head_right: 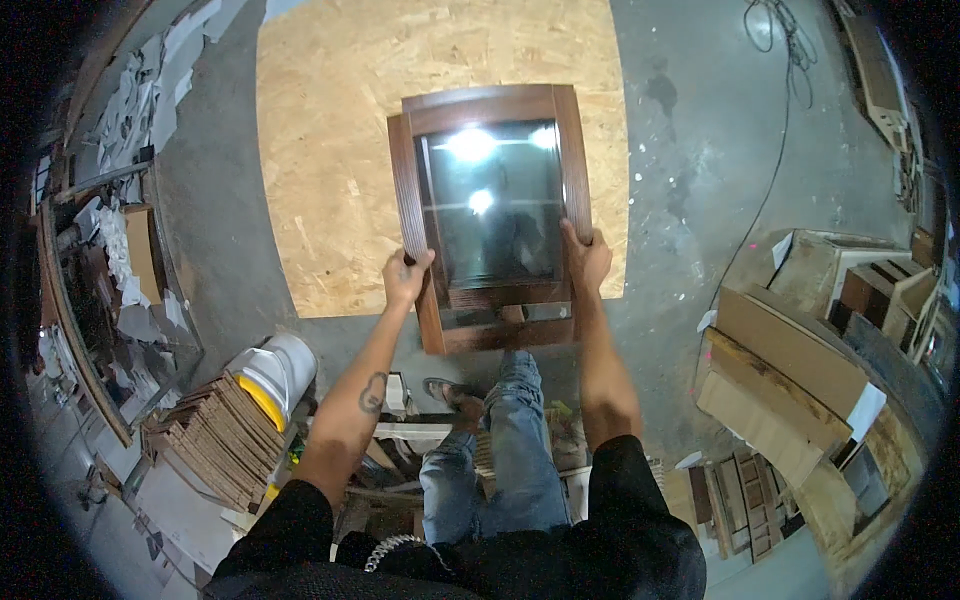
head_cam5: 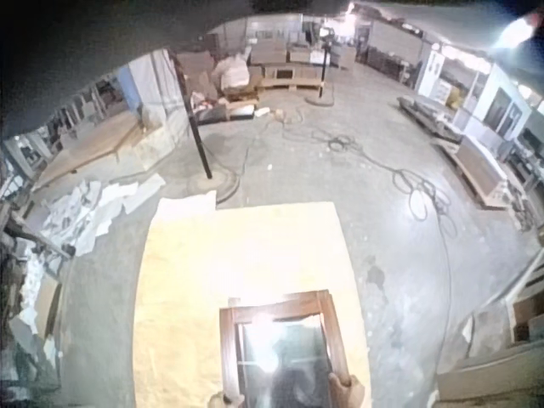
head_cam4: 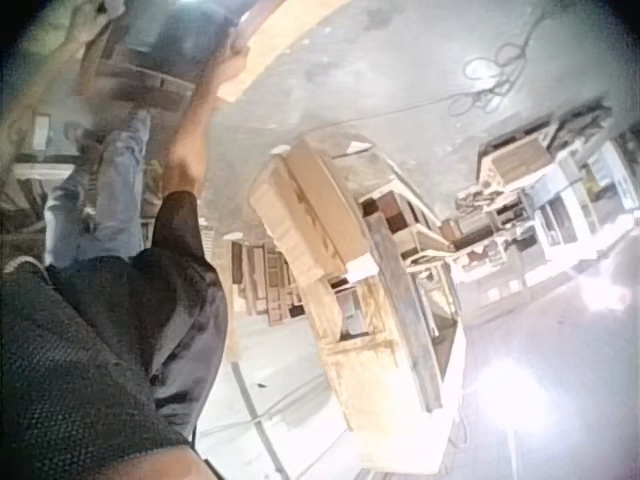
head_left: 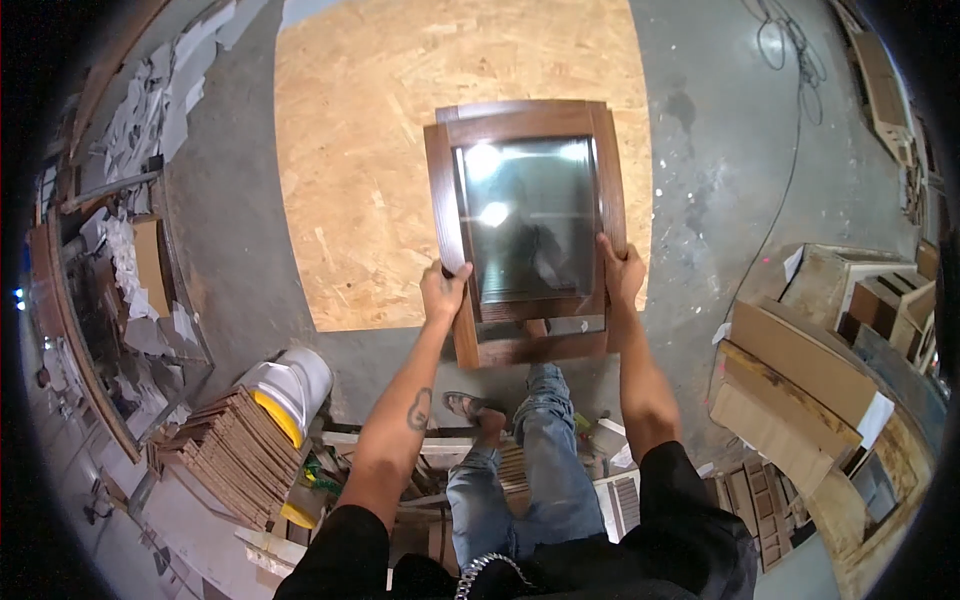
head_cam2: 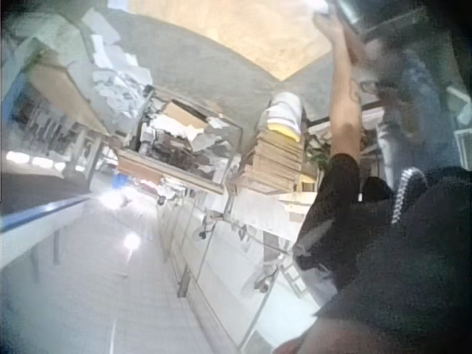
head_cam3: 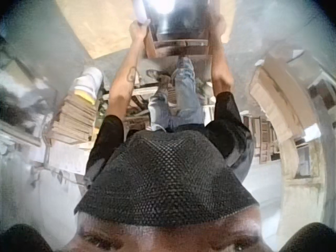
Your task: The person picks up wood and glass frames from a pile, places them individually onto a workbench to press them down, and then sets them onto a wooden board on the floor.
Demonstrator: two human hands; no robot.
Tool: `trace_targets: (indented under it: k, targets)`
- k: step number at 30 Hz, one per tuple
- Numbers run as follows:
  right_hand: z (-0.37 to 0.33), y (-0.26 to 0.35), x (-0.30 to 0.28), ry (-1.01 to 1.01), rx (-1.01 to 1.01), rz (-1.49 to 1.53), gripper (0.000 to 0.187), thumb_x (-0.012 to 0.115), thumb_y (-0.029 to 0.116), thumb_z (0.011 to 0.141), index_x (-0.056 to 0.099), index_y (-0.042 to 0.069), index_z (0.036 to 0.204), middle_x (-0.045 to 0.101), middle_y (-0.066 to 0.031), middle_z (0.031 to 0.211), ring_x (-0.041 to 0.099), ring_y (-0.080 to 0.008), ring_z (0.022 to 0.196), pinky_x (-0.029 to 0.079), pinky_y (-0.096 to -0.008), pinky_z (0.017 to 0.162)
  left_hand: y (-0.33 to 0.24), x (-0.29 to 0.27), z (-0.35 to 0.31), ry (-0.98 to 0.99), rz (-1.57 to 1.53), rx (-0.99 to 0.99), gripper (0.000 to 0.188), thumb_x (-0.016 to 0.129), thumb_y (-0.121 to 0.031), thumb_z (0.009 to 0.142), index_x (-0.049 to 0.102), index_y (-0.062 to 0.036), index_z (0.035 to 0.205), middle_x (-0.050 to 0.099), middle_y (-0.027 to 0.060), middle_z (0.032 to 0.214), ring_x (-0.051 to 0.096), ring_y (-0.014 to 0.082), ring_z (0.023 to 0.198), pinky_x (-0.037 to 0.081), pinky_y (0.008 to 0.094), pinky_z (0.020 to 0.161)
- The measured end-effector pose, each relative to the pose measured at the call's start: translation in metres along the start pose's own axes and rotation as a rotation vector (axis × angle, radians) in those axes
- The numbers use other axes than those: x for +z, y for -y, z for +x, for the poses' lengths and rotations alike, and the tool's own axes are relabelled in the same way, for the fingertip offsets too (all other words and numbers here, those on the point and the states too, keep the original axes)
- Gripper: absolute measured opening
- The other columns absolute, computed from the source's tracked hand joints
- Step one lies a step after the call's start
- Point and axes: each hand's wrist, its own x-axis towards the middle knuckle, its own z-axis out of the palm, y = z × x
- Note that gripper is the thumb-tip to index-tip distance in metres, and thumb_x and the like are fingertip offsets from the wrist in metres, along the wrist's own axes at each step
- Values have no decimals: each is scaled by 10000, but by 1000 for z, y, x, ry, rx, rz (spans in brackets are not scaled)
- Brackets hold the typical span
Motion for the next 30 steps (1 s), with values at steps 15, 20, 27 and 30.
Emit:
trace_targets:
  k: [15,20,27,30]
  targets:
    - [18,-10,36,132,-111,-105,355,619,198,877,489,-8,1135,635,-242,956,609,-438,866,477,-475,750,-19,41,29,35,-409,-428,739,649,-290,885,273,11,1445,446,143,1404,423,247,1276,318,318,1052]
    - [16,-6,42,112,-93,-197,327,603,204,880,492,-19,1093,622,-253,971,602,-446,879,474,-479,744,-4,45,31,-12,-407,-448,770,649,-324,883,250,0,1457,361,145,1469,364,244,1332,287,318,1086]
    - [11,7,40,102,-45,-241,266,592,188,882,480,-15,1014,603,-244,976,595,-455,849,467,-496,731,-6,49,32,-27,-301,-456,755,629,-349,889,259,-16,1457,318,167,1489,315,258,1369,253,309,1115]
    - [8,2,43,93,-67,-244,238,580,180,891,470,-6,990,592,-248,982,589,-456,844,461,-507,728,-11,46,30,-11,-203,-458,725,613,-342,900,272,-23,1455,321,169,1487,328,262,1362,266,312,1109]
